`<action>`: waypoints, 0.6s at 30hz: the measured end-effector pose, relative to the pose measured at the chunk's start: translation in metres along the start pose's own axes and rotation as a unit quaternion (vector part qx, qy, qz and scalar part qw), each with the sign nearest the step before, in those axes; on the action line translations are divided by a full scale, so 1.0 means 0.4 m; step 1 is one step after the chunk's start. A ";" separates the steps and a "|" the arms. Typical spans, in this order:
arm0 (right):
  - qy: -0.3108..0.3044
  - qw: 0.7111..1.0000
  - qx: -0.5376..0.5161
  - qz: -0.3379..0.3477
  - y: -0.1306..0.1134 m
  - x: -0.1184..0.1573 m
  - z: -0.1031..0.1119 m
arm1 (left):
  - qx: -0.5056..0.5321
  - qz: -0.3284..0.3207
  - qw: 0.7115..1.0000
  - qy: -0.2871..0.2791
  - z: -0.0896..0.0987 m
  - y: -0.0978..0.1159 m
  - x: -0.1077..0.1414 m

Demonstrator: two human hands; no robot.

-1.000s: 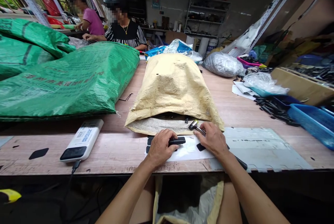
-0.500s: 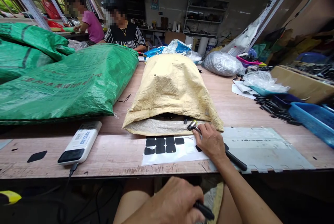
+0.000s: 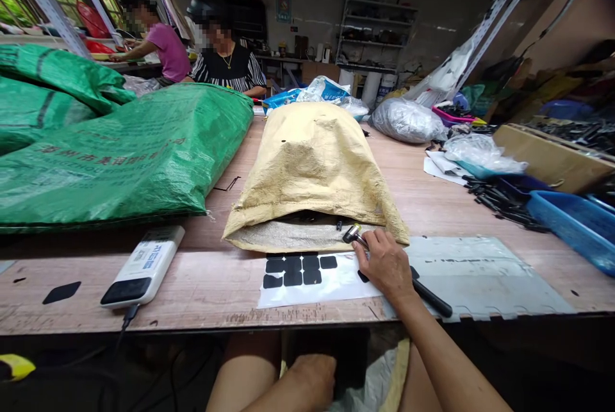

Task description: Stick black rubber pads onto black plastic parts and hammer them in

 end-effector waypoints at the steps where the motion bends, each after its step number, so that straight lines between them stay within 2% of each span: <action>1: 0.000 1.000 0.000 0.001 0.000 0.000 0.000 | -0.017 -0.012 1.000 0.001 0.028 0.018 0.018; 3: 0.000 1.000 0.002 0.004 0.000 0.001 -0.001 | -0.033 -0.067 0.997 0.007 0.112 0.060 0.050; 5: -0.002 1.000 0.004 0.003 0.000 0.001 -0.001 | 0.008 -0.106 0.994 0.035 0.226 0.090 0.061; 7: -0.001 1.000 0.006 0.002 -0.001 0.000 -0.001 | 0.004 -0.086 0.987 0.138 0.348 0.090 0.046; 9: 0.002 1.000 0.007 0.002 -0.001 0.000 0.000 | -0.045 -0.023 0.954 0.294 0.457 0.060 0.012; 10: 0.002 1.000 0.007 0.003 -0.002 0.000 0.000 | -0.077 0.016 0.932 0.355 0.500 0.039 -0.006; 11: 0.001 1.000 0.006 0.003 -0.002 0.000 0.000 | -0.108 0.045 0.911 0.395 0.533 0.016 -0.026; 13: 0.000 1.000 0.004 0.002 -0.002 0.001 -0.001 | -0.160 0.092 0.883 0.431 0.576 -0.025 -0.060; 15: 0.002 1.000 0.001 0.001 -0.002 0.002 -0.002 | -0.190 0.119 0.873 0.433 0.597 -0.055 -0.083; 18: 0.006 1.000 0.001 -0.002 0.000 0.003 -0.004 | -0.203 0.129 0.871 0.428 0.606 -0.071 -0.099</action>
Point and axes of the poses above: each hand's wrist, its own x-axis away from the middle knuckle, its own z-axis out of the back of the hand, y = z × x, the point moved 2 cm from there along -x, towards the middle knuckle, and after that the axes turned 9 degrees about y, right-handed, at the moved point
